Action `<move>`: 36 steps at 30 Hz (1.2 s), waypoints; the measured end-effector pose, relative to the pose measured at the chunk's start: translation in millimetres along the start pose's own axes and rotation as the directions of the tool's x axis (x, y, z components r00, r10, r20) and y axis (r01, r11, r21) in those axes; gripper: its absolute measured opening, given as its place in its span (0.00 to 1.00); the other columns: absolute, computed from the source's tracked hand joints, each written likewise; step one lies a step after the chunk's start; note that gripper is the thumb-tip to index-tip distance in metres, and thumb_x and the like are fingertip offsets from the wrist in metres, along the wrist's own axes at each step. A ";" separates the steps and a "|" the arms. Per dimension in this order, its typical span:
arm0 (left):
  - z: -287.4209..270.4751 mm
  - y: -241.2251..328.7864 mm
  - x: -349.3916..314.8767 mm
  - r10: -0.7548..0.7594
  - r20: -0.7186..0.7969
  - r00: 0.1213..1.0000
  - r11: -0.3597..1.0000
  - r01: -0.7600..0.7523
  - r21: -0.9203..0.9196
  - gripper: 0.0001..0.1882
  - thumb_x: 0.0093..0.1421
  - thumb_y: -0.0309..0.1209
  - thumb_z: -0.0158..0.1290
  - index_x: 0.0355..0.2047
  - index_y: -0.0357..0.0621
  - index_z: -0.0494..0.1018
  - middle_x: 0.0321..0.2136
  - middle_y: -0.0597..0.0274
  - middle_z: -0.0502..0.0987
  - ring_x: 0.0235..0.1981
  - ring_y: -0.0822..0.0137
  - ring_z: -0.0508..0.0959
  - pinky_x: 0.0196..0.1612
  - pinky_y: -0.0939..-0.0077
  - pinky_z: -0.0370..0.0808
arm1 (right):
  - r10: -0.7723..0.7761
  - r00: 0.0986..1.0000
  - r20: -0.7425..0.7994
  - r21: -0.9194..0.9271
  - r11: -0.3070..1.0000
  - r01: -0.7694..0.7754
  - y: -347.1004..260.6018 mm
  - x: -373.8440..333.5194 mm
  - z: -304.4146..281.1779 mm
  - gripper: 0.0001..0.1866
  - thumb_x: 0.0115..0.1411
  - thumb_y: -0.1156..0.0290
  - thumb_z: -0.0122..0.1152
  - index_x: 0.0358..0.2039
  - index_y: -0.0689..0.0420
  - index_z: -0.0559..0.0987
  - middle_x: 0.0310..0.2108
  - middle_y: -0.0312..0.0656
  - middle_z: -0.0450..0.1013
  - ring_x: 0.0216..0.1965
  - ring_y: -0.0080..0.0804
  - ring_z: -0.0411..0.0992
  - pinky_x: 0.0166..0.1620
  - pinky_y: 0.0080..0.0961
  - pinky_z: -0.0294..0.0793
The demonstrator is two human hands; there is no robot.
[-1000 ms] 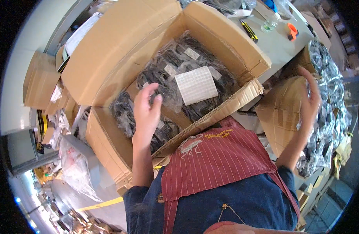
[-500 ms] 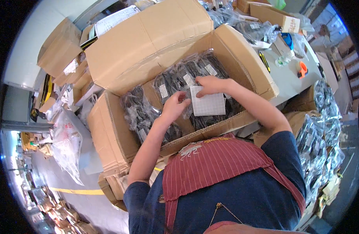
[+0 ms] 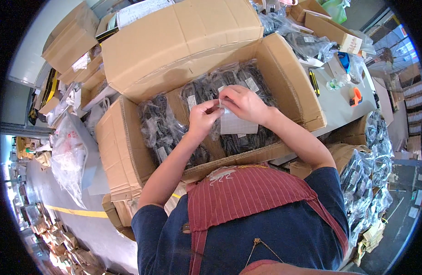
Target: The person labels individual power adapters and places them into a large cardboard box. They remove adapters from a bin one at a time, check them, apply a small white sticker to the plug end, and then deposit the labeled item into a secondary container.
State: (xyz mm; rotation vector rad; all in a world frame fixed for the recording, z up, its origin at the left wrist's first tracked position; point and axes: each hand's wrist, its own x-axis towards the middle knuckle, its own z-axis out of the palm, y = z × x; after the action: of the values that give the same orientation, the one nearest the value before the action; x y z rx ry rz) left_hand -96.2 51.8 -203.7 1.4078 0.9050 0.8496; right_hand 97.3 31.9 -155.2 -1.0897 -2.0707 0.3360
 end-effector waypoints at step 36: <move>-60.4 -13.9 18.7 0.023 0.522 0.853 0.292 -0.505 0.812 0.26 0.47 0.27 0.56 0.50 0.50 0.74 0.55 0.56 0.71 0.58 0.54 0.68 0.56 0.46 0.66 | 0.474 0.846 -0.246 0.218 0.877 -0.428 66.9 -6.5 -40.6 0.06 0.61 0.72 0.60 0.35 0.60 0.78 0.26 0.42 0.78 0.28 0.29 0.78 0.34 0.26 0.76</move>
State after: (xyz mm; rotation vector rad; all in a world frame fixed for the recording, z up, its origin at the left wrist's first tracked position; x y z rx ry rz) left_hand -143.1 94.7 -215.8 2.7534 0.8167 0.0992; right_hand 168.7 62.5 -166.8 -1.4349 -1.4845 0.5236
